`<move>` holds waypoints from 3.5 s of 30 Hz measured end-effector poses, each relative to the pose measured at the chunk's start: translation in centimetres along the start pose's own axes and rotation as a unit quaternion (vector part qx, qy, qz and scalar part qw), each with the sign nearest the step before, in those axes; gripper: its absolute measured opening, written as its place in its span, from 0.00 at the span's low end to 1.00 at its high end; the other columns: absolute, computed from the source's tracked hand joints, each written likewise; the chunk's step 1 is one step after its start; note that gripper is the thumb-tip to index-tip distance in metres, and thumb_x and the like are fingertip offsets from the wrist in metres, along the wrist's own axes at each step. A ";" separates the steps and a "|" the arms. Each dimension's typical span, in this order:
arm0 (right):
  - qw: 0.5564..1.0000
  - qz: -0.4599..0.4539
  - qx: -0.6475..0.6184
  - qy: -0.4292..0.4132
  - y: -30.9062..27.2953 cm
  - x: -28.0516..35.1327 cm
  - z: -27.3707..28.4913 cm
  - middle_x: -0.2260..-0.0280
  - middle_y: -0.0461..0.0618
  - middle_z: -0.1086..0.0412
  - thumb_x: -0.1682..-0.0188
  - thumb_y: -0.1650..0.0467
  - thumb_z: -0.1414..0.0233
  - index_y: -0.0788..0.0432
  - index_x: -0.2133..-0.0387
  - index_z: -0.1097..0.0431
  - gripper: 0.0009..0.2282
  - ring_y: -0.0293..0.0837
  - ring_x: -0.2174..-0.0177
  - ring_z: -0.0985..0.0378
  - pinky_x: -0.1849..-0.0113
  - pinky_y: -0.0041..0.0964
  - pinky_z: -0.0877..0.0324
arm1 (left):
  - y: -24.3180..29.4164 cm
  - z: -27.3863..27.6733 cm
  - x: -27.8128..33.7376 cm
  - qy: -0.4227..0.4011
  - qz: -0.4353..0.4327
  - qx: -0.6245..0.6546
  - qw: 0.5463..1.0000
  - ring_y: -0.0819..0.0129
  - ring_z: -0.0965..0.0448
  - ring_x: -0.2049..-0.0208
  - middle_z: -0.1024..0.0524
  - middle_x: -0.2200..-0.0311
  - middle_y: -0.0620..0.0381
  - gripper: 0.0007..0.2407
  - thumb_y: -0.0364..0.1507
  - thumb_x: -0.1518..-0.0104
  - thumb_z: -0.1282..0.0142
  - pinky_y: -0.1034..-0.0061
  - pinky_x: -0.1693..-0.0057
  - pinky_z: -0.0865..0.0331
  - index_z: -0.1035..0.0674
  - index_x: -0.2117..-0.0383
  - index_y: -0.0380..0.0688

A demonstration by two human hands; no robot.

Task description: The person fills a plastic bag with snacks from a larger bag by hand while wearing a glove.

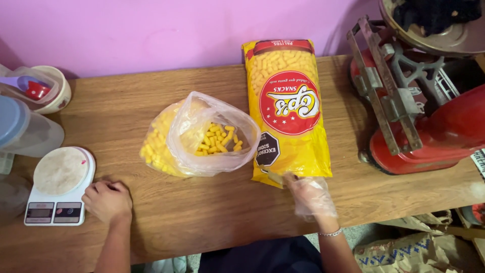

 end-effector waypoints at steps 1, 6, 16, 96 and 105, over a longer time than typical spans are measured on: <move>0.947 0.009 -0.140 -0.287 0.4 -1.0 0.3 0.60 0.47 0.32 0.60 0.79 0.48 0.39 0.42 0.43 0.31 0.54 0.72 0.21 0.72 0.48 0.23 | 0.0 0.1 0.0 -0.002 0.000 -0.003 1.000 0.45 0.28 0.60 0.25 0.60 0.43 0.09 0.27 0.49 0.43 0.53 0.58 0.32 0.17 0.67 0.34; 0.638 -0.328 -0.602 -0.351 -0.2 -3.1 3.1 0.68 0.38 0.16 0.55 0.68 0.37 0.45 0.60 0.16 0.10 0.31 0.70 0.18 0.65 0.21 0.23 | 0.1 -0.1 -0.2 -0.005 -0.001 -0.009 1.000 0.46 0.28 0.59 0.24 0.59 0.44 0.09 0.28 0.49 0.44 0.54 0.58 0.33 0.16 0.67 0.36; 0.230 -0.402 -0.876 -0.134 -6.1 -9.5 3.8 0.38 0.58 0.35 0.56 0.74 0.41 0.59 0.37 0.38 0.30 0.47 0.51 0.26 0.59 0.35 0.24 | 0.1 0.1 -0.2 0.005 0.003 -0.003 1.000 0.45 0.27 0.60 0.24 0.61 0.44 0.10 0.29 0.49 0.44 0.52 0.59 0.32 0.16 0.67 0.35; 0.714 -0.401 -0.294 -0.493 -0.5 -3.5 -8.1 0.55 0.40 0.21 0.59 0.50 0.47 0.37 0.56 0.23 0.19 0.48 0.49 0.21 0.44 0.47 0.32 | -1.0 -1.6 0.5 0.059 -0.008 0.010 0.998 0.53 0.24 0.61 0.26 0.64 0.55 0.07 0.28 0.59 0.40 0.61 0.55 0.30 0.22 0.73 0.50; 0.708 -0.458 -0.362 -0.397 -0.5 -4.6 -8.7 0.52 0.39 0.23 0.59 0.53 0.43 0.40 0.52 0.26 0.21 0.45 0.47 0.24 0.45 0.42 0.31 | -0.2 -0.1 0.0 0.014 0.001 0.014 1.000 0.45 0.29 0.62 0.27 0.63 0.44 0.07 0.28 0.50 0.42 0.52 0.60 0.35 0.19 0.70 0.36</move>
Point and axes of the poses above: each hand's wrist, its own x-axis away from the middle knuckle, its own z-axis out of the back of the hand, y = z × x, the point moved 4 cm from there along -x, towards the middle knuckle
